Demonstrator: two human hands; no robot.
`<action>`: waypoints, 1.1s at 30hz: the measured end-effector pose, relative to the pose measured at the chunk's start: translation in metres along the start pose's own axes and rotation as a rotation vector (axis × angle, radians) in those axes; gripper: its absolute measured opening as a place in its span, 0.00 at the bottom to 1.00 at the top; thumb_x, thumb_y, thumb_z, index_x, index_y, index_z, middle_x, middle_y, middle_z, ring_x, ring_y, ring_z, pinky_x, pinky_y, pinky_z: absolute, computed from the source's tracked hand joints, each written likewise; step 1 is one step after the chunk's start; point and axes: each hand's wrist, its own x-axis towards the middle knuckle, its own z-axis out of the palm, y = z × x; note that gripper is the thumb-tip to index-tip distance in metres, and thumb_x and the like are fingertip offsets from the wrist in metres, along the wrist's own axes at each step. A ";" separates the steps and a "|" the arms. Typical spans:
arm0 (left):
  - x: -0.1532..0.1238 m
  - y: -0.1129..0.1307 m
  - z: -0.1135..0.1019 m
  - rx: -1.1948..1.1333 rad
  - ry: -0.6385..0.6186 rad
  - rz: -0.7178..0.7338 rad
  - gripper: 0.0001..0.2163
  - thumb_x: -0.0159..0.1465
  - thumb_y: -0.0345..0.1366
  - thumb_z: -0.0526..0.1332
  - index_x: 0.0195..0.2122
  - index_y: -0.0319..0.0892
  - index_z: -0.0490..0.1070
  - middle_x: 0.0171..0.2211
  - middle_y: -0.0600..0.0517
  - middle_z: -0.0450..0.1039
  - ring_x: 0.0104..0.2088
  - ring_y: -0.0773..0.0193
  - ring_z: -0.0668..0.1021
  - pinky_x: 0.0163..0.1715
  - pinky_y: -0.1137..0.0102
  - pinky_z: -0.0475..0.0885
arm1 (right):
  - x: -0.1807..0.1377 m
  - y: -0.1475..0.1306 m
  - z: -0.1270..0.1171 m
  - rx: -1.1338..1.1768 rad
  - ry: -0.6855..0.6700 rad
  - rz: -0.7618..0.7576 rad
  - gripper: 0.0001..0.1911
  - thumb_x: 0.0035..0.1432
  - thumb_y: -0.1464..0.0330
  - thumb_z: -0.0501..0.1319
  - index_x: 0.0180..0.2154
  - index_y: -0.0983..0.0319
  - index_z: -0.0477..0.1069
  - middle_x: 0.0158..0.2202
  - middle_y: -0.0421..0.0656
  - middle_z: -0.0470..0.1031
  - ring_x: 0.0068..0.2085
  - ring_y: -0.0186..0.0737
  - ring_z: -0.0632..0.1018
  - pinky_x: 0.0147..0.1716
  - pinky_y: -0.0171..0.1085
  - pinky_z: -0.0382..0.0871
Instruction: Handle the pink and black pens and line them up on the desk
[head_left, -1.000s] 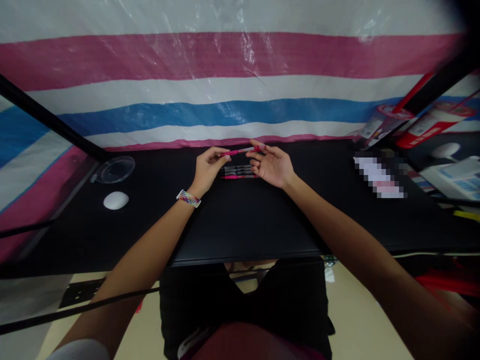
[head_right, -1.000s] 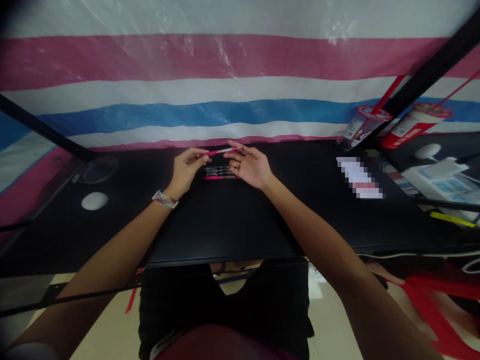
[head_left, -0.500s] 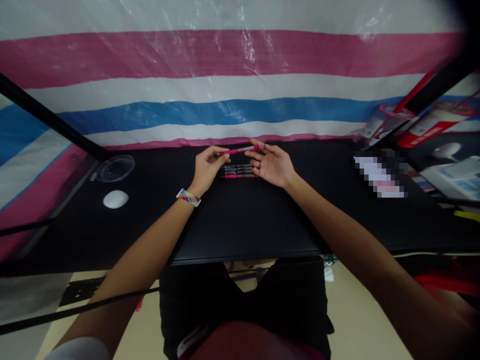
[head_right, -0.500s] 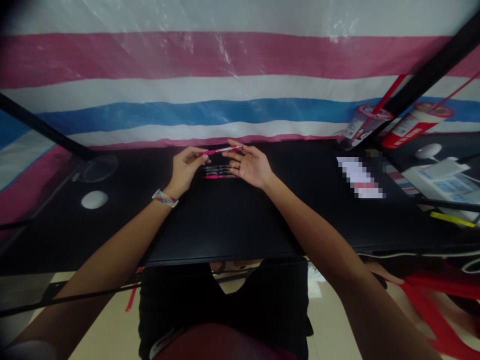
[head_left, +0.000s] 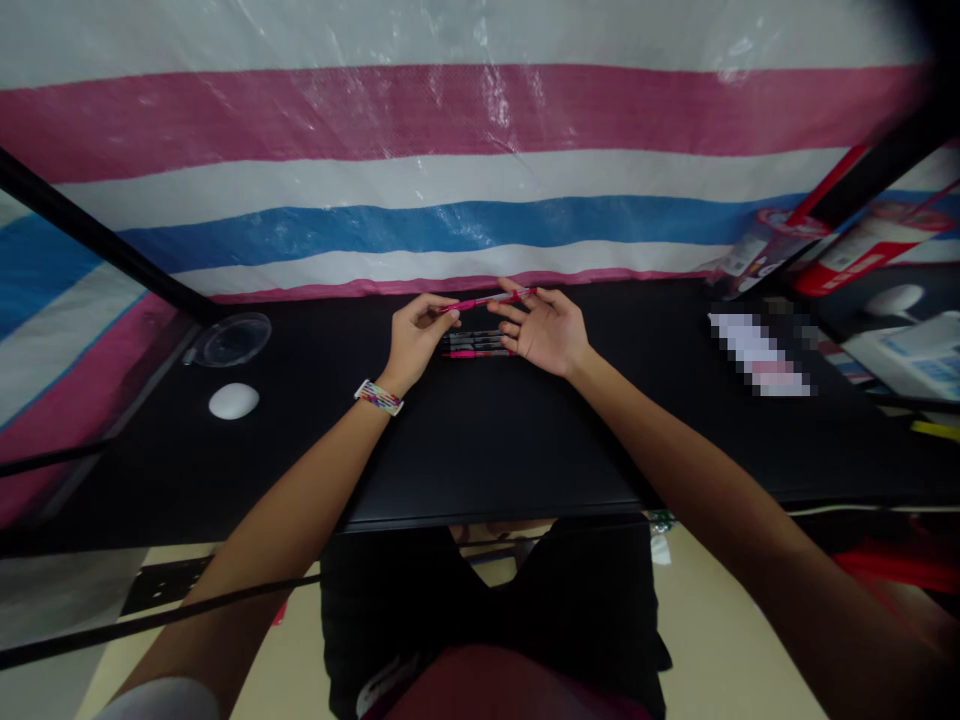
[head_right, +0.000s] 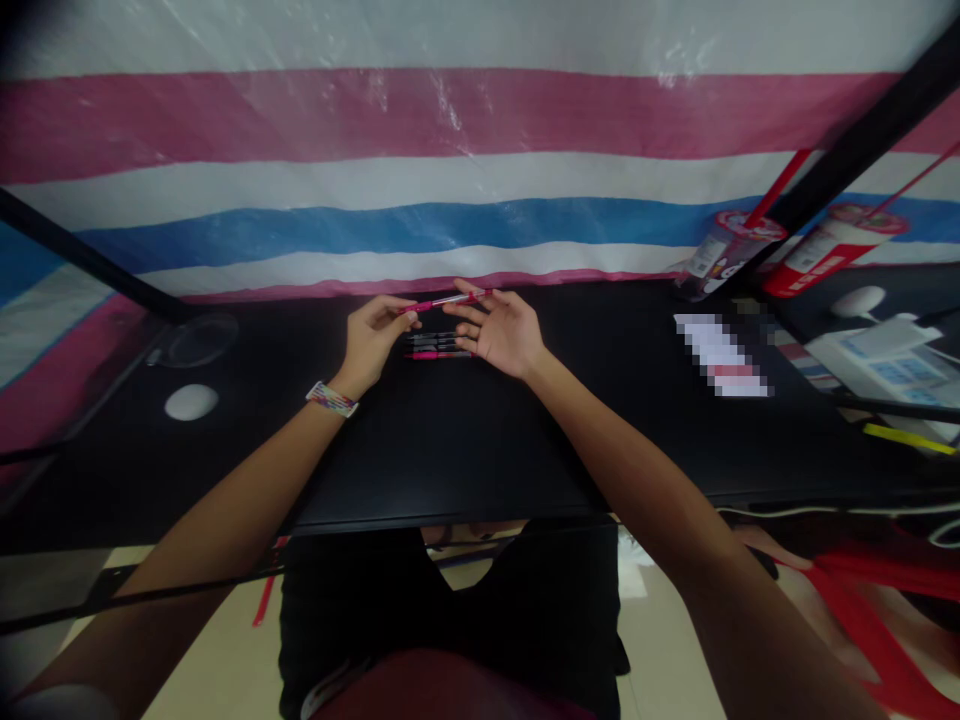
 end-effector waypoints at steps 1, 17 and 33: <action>0.000 0.000 0.000 -0.005 0.000 0.001 0.08 0.65 0.42 0.74 0.43 0.46 0.84 0.37 0.49 0.85 0.37 0.61 0.86 0.46 0.62 0.84 | 0.000 0.000 0.000 -0.004 0.009 -0.009 0.25 0.65 0.55 0.59 0.59 0.56 0.77 0.50 0.47 0.86 0.37 0.42 0.81 0.38 0.41 0.81; 0.001 0.002 0.000 -0.003 -0.006 -0.011 0.08 0.63 0.41 0.74 0.41 0.47 0.84 0.35 0.51 0.84 0.35 0.62 0.84 0.44 0.63 0.83 | 0.000 0.001 0.002 -0.019 0.032 -0.033 0.24 0.64 0.58 0.59 0.59 0.56 0.77 0.46 0.46 0.87 0.37 0.42 0.82 0.41 0.42 0.82; -0.001 0.003 0.000 0.037 -0.022 -0.004 0.06 0.64 0.39 0.74 0.42 0.48 0.85 0.35 0.50 0.84 0.35 0.61 0.84 0.41 0.62 0.82 | 0.002 0.001 -0.001 -0.007 0.060 -0.030 0.26 0.64 0.58 0.58 0.60 0.59 0.76 0.45 0.47 0.87 0.34 0.40 0.80 0.33 0.38 0.79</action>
